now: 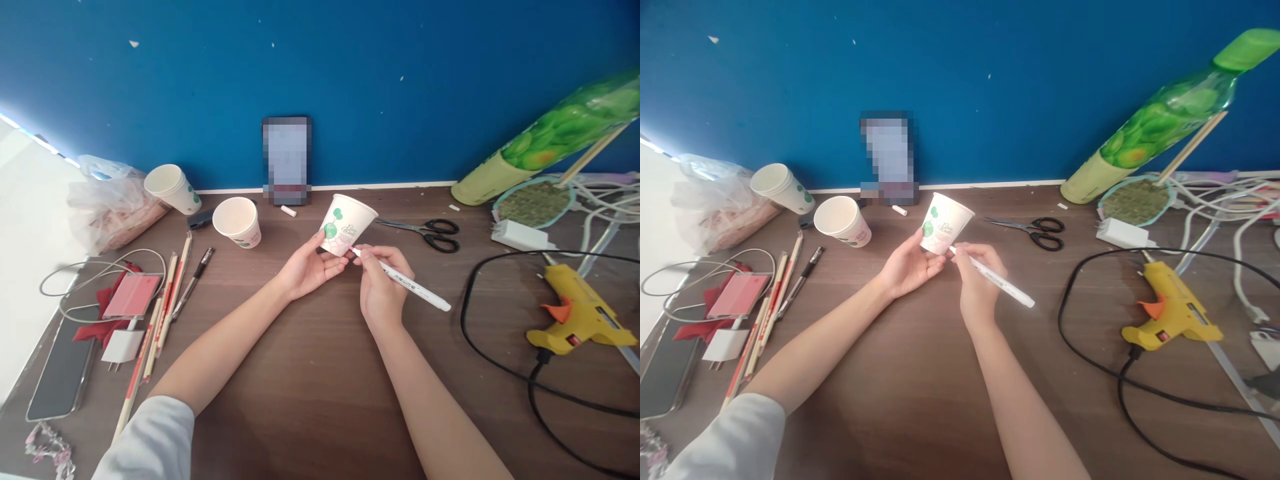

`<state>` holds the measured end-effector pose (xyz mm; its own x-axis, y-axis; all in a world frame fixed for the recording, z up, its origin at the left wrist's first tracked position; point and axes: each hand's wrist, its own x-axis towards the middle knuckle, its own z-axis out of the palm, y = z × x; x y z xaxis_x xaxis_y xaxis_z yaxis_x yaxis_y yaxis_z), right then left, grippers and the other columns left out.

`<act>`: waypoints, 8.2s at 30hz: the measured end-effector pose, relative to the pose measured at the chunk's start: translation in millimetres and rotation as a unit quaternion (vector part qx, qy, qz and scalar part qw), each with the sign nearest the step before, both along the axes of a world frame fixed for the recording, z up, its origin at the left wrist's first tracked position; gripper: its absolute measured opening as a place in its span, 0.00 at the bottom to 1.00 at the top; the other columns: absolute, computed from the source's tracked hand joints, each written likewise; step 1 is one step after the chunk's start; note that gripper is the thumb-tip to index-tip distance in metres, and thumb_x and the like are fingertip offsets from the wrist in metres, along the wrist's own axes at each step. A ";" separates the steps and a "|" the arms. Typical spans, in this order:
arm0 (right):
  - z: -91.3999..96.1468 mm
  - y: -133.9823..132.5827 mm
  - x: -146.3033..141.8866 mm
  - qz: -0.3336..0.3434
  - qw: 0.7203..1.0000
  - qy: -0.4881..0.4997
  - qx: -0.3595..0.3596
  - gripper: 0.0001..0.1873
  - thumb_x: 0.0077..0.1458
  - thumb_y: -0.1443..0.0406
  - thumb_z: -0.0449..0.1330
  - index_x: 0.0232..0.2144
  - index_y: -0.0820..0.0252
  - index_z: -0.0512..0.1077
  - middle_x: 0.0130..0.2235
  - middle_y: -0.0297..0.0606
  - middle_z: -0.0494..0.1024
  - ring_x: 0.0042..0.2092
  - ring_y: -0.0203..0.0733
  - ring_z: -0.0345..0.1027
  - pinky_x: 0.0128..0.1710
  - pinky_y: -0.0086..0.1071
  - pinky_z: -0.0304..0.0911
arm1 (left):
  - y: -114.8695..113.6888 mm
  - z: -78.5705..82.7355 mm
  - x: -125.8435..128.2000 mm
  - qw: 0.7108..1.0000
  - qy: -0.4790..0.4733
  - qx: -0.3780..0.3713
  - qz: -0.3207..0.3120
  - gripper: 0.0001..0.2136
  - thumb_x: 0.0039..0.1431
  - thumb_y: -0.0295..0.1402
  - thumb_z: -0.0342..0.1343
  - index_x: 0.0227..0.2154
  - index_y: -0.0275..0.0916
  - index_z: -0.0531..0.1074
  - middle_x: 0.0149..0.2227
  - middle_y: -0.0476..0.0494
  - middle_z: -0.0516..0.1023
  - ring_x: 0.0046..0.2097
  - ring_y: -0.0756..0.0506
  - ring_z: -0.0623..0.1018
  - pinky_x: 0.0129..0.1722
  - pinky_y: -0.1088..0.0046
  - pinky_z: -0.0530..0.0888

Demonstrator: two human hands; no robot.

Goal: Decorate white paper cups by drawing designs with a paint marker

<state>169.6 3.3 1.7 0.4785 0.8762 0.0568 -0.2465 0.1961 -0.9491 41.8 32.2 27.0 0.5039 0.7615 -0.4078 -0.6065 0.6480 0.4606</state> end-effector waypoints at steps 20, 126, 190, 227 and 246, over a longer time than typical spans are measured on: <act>5.9 5.3 3.1 0.030 0.996 0.082 0.024 0.09 0.37 0.66 0.68 0.20 0.56 0.71 0.26 0.30 0.77 0.34 0.38 0.74 0.39 0.38 0.69 | 1.5 1.3 1.6 0.999 0.031 -0.010 -0.021 0.25 0.69 0.45 0.36 0.55 0.31 0.66 0.36 0.35 0.80 0.33 0.48 0.80 0.42 0.73 0.75; 7.5 6.4 6.2 -0.073 0.995 0.062 0.012 0.09 0.41 0.64 0.67 0.23 0.57 0.69 0.20 0.25 0.71 0.27 0.34 0.69 0.41 0.36 0.66 | 2.3 -2.5 -0.9 0.999 -0.015 -0.007 -0.031 0.27 0.69 0.46 0.34 0.53 0.27 0.65 0.32 0.33 0.80 0.28 0.49 0.80 0.34 0.78 0.76; 37.0 -29.6 -6.6 0.278 0.938 -0.208 0.020 0.22 0.48 0.57 0.65 0.11 0.58 0.63 0.14 0.32 0.69 0.21 0.36 0.63 0.23 0.31 0.59 | -66.4 -22.0 -67.0 0.656 0.515 0.551 0.029 0.47 0.36 0.44 0.72 0.59 0.43 0.55 0.54 0.35 0.60 0.58 0.34 0.62 0.58 0.48 0.65; 37.7 -30.7 -6.9 0.227 0.923 -0.292 0.105 0.21 0.52 0.65 0.60 0.10 0.57 0.62 0.21 0.34 0.72 0.30 0.40 0.70 0.30 0.34 0.63 | -64.1 -26.8 -68.2 0.678 0.476 0.558 0.037 0.43 0.41 0.38 0.70 0.60 0.44 0.53 0.55 0.37 0.58 0.60 0.35 0.63 0.60 0.52 0.65; 34.6 -30.0 -7.0 0.231 0.906 -0.336 0.113 0.19 0.49 0.69 0.61 0.10 0.58 0.65 0.22 0.34 0.71 0.29 0.38 0.70 0.27 0.32 0.62 | -63.3 -27.6 -68.3 0.650 0.490 0.579 0.043 0.43 0.42 0.38 0.70 0.59 0.45 0.53 0.54 0.37 0.59 0.58 0.35 0.63 0.58 0.51 0.67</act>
